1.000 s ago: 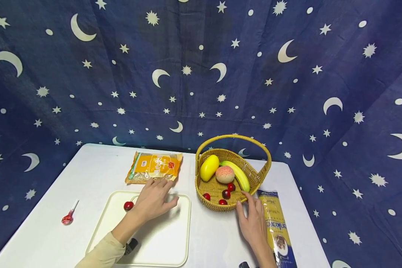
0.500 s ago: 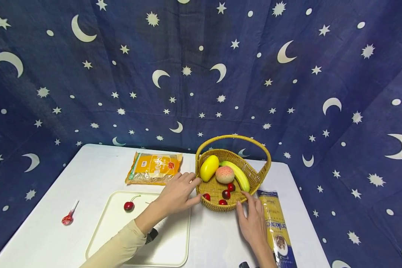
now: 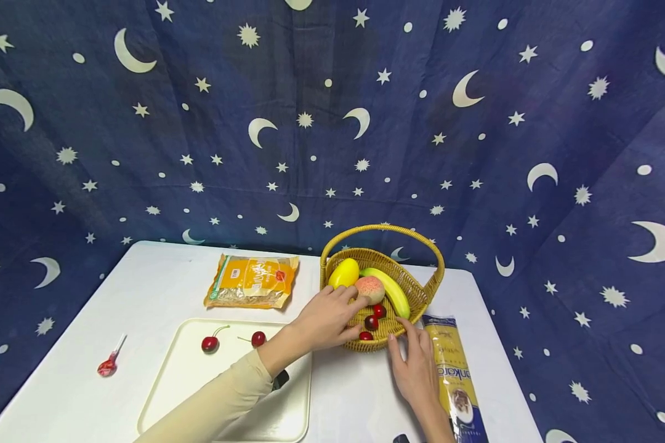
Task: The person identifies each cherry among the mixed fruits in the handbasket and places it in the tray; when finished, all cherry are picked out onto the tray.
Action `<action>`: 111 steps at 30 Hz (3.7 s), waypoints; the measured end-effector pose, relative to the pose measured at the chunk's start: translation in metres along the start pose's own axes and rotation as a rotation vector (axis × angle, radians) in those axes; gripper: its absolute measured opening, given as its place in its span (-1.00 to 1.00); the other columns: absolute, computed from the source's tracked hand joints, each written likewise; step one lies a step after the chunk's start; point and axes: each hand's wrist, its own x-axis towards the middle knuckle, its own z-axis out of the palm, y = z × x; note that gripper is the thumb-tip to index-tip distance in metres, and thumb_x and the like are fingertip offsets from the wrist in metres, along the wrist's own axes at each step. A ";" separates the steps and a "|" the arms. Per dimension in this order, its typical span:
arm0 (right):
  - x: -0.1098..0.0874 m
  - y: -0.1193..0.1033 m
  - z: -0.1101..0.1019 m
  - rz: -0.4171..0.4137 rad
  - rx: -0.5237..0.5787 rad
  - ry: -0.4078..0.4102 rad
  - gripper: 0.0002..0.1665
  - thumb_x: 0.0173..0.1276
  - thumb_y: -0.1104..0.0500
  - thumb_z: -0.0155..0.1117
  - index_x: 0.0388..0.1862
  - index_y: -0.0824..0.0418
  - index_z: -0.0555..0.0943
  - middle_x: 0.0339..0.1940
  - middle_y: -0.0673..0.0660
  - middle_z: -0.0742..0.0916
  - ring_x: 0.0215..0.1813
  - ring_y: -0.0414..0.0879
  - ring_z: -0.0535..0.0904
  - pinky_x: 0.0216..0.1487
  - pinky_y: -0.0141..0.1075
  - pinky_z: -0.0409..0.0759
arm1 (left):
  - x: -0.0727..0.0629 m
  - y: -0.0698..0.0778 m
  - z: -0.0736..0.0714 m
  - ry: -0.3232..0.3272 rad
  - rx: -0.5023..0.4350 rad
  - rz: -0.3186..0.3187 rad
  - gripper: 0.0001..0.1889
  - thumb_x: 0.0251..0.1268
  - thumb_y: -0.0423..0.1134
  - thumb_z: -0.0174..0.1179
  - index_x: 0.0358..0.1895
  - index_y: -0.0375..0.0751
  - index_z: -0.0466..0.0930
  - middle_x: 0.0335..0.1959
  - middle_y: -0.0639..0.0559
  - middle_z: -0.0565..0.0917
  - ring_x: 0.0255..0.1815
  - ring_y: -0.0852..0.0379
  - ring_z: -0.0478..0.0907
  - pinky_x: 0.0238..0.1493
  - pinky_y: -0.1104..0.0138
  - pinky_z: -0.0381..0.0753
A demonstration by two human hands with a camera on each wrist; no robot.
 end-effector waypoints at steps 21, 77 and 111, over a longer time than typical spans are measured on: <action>0.000 -0.002 0.000 -0.020 -0.010 0.021 -0.44 0.67 -0.07 0.14 0.54 0.02 0.46 0.13 0.22 0.58 0.09 0.10 0.56 -0.04 -0.12 0.46 | 0.034 0.021 0.015 -0.071 0.113 0.064 -0.56 0.46 0.21 0.24 0.28 0.20 0.56 0.15 0.14 0.66 0.05 0.15 0.69 0.27 0.20 0.63; -0.003 -0.001 -0.001 -0.009 -0.005 0.019 -0.45 0.67 -0.09 0.13 0.54 -0.01 0.47 0.10 0.21 0.59 0.07 0.07 0.55 -0.03 -0.12 0.46 | 0.056 0.017 0.046 -0.392 -0.028 0.024 -0.90 0.54 -0.01 0.26 -0.01 0.26 0.69 -0.24 0.28 0.76 -0.08 0.30 0.74 0.07 0.35 0.69; -0.001 -0.003 0.000 0.040 -0.001 -0.041 -0.40 0.71 -0.13 0.03 0.61 0.00 0.39 0.14 0.20 0.55 0.12 0.08 0.53 0.02 -0.10 0.46 | 0.008 -0.004 0.006 0.123 -0.207 -0.047 -0.63 0.40 0.02 0.40 0.22 0.17 0.66 -0.04 0.19 0.73 -0.14 0.25 0.69 -0.17 0.37 0.56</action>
